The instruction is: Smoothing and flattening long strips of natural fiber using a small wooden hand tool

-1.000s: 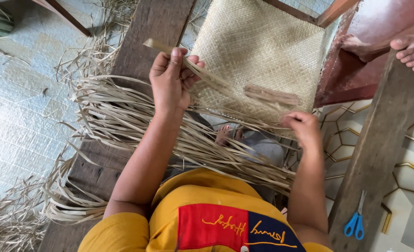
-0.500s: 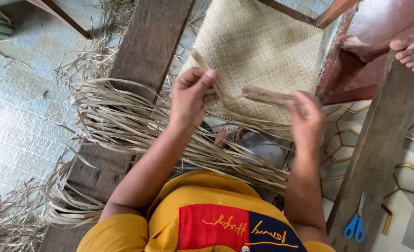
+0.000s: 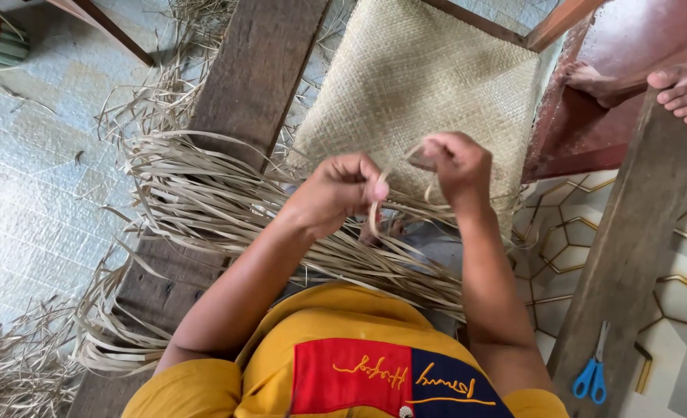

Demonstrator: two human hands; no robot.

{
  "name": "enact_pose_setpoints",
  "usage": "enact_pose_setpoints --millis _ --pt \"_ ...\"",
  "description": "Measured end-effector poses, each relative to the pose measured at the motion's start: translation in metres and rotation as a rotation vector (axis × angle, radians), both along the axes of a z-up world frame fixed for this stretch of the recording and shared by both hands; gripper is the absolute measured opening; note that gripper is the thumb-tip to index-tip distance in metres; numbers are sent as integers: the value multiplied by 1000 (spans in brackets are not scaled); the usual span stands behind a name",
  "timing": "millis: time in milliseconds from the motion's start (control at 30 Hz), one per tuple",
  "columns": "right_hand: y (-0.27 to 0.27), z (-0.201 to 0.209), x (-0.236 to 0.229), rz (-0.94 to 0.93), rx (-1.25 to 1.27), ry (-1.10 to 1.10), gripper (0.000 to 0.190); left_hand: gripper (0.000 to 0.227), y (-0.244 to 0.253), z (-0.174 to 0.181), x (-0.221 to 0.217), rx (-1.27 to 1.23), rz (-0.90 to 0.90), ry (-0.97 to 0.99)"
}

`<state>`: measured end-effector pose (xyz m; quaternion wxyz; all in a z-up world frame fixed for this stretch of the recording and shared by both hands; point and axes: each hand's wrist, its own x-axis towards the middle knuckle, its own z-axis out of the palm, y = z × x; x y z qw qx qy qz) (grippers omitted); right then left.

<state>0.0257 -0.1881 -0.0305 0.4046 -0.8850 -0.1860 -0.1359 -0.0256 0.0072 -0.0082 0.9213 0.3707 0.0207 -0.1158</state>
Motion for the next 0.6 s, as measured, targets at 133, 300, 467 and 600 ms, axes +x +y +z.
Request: enact_pose_setpoints --millis 133,300,467,600 --pt "-20 -7 11 -161 67 19 8 7 20 0 -3 -275 -169 -381" --pt "33 39 -19 -12 336 253 17 11 10 14 7 244 25 -207" --pt "56 45 -36 249 444 467 17 16 -8 17 12 196 301 -38" --pt "24 4 -33 417 652 791 32 15 19 15 17 155 478 -49"
